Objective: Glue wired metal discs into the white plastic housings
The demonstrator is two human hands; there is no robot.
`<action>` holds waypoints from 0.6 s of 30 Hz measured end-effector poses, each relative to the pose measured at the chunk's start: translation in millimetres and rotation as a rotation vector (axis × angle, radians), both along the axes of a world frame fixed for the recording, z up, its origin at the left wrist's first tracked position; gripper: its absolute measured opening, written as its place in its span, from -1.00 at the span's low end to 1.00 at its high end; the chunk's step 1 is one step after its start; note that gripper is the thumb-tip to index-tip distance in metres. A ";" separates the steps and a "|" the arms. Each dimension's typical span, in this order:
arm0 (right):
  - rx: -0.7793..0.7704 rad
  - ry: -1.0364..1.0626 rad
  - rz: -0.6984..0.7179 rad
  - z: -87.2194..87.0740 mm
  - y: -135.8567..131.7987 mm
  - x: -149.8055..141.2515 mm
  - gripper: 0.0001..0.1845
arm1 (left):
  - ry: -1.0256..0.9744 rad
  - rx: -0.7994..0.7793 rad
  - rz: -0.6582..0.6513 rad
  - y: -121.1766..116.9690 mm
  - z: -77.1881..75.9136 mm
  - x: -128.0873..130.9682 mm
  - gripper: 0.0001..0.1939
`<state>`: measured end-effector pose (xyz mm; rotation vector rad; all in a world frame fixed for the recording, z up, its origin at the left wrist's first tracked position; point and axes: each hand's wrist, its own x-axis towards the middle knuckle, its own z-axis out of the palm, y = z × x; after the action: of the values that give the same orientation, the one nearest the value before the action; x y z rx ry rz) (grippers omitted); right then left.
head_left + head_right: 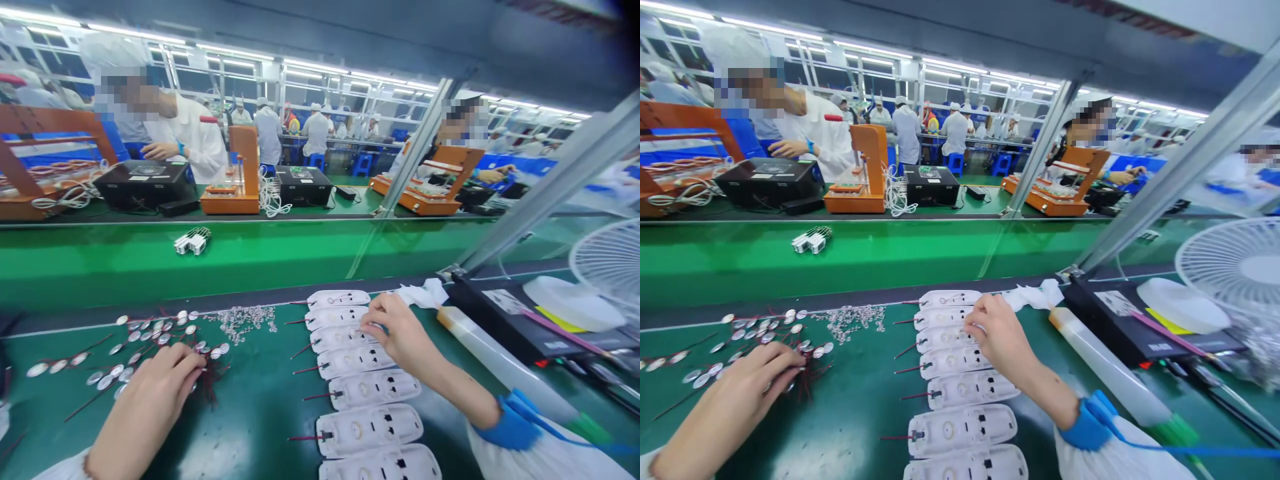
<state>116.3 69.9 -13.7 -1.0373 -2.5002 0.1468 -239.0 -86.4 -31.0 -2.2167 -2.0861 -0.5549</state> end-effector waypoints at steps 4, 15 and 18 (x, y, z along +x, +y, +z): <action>-0.027 -0.039 -0.018 -10.9 -2.6 -9.7 -0.83 | -0.052 0.136 -0.042 3.1 7.1 5.9 -0.70; -0.104 -0.038 -0.040 -18.6 -3.4 -22.8 -0.84 | -0.175 0.324 0.031 -3.0 27.5 21.6 -0.70; -0.104 -0.030 -0.037 -16.5 -5.0 -24.2 -0.89 | -0.180 0.340 0.046 -1.8 30.4 25.8 -0.69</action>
<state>92.1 64.9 -30.1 -1.1350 -2.5213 0.2546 -213.2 -88.2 -0.6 -1.9861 -1.9339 -1.0523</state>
